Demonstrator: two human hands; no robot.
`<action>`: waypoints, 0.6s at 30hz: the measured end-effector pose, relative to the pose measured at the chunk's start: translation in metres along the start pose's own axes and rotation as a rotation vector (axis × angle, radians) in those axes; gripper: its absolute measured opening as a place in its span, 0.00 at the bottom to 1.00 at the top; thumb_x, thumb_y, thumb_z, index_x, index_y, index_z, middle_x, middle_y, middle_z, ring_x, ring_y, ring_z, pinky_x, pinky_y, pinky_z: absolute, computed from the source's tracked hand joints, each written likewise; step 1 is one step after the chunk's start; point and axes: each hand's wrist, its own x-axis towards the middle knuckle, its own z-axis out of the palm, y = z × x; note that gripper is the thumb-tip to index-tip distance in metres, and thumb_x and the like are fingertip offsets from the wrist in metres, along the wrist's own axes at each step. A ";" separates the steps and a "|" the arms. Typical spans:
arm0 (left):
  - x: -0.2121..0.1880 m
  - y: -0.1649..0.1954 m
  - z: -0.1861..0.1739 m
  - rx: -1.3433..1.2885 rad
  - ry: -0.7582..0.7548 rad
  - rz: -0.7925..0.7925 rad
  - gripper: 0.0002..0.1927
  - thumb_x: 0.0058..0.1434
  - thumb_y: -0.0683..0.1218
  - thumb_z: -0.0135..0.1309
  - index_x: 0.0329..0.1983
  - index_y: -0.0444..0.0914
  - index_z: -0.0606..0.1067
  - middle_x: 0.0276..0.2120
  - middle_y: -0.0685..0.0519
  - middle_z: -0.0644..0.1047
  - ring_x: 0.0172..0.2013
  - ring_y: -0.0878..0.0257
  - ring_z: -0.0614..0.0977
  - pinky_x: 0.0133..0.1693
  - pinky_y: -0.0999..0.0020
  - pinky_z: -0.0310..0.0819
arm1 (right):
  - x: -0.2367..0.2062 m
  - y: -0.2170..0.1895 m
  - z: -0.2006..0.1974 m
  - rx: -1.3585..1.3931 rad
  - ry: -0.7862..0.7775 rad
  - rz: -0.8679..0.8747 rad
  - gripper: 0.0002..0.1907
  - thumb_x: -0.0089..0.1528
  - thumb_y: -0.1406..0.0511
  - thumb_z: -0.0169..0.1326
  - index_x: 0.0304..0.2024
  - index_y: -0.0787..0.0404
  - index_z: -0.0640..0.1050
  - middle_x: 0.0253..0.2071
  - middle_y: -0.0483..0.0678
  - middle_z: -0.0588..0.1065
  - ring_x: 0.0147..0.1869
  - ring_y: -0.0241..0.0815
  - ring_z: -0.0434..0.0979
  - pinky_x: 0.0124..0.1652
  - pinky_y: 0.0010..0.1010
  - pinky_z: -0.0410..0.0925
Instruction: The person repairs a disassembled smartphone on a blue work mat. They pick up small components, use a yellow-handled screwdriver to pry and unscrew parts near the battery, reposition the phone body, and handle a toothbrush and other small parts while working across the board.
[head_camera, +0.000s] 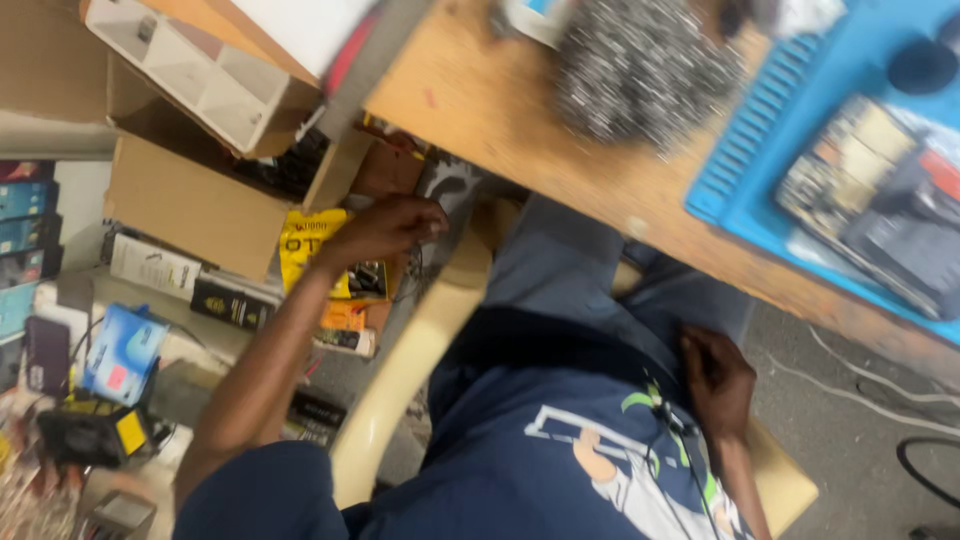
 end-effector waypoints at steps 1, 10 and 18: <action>0.017 -0.037 0.019 0.015 0.027 0.000 0.12 0.62 0.45 0.51 0.44 0.38 0.80 0.40 0.46 0.80 0.40 0.54 0.81 0.42 0.58 0.76 | 0.000 0.003 0.005 -0.056 0.010 -0.044 0.09 0.69 0.69 0.56 0.52 0.63 0.81 0.47 0.49 0.79 0.46 0.35 0.78 0.44 0.25 0.70; 0.139 -0.148 0.034 0.348 0.269 -0.267 0.13 0.60 0.42 0.50 0.47 0.38 0.79 0.44 0.44 0.78 0.45 0.52 0.79 0.46 0.56 0.75 | -0.030 0.023 0.013 -0.443 0.176 -0.104 0.12 0.66 0.65 0.59 0.51 0.61 0.80 0.50 0.54 0.79 0.50 0.47 0.80 0.49 0.33 0.72; 0.150 -0.141 -0.013 0.403 0.387 -0.398 0.12 0.61 0.42 0.50 0.46 0.39 0.78 0.45 0.45 0.78 0.47 0.52 0.79 0.49 0.57 0.74 | 0.019 -0.001 0.010 -0.516 0.228 -0.040 0.14 0.64 0.65 0.60 0.52 0.61 0.80 0.51 0.55 0.79 0.53 0.48 0.80 0.51 0.34 0.72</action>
